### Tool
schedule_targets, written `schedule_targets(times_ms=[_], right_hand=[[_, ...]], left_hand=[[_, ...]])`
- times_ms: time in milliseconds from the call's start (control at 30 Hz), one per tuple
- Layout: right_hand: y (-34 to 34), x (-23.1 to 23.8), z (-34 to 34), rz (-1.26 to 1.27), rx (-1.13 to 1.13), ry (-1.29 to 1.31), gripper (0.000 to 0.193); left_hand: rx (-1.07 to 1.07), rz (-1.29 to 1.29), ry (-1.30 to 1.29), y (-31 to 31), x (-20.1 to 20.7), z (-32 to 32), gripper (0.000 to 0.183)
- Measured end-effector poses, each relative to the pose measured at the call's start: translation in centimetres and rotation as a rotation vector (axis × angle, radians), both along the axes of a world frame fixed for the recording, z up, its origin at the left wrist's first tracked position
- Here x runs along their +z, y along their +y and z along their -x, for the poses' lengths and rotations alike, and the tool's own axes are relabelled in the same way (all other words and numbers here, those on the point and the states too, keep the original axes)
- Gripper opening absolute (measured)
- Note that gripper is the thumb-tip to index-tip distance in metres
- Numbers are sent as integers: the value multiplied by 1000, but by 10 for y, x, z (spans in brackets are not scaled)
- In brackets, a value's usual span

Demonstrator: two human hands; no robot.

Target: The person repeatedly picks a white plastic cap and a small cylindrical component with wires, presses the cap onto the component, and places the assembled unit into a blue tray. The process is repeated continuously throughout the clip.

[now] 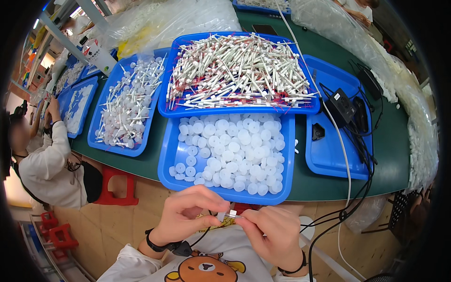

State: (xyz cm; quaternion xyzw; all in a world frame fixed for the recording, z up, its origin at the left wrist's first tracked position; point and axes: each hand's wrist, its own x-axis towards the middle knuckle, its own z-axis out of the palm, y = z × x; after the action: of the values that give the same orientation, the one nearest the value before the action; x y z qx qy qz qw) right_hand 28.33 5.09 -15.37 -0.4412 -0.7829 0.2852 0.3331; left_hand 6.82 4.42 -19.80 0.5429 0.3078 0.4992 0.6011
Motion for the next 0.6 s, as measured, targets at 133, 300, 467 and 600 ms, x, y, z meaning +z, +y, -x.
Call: schedule_targets(times_ms=[133,300,467,600], right_hand=[[-6,2,5,529,-105,305,7],[-7,0,6,885,-122,493,13],[-12,-7,15,773,-127,390,14],[-11,-9,23,841,-130,479,13]], left_hand=[[78,-191,178,5,6,1,30],[130,-359,304,6,6,4,30],[98,-300,368,5,6,11,29],[89,-214,323,6,6,18,28]])
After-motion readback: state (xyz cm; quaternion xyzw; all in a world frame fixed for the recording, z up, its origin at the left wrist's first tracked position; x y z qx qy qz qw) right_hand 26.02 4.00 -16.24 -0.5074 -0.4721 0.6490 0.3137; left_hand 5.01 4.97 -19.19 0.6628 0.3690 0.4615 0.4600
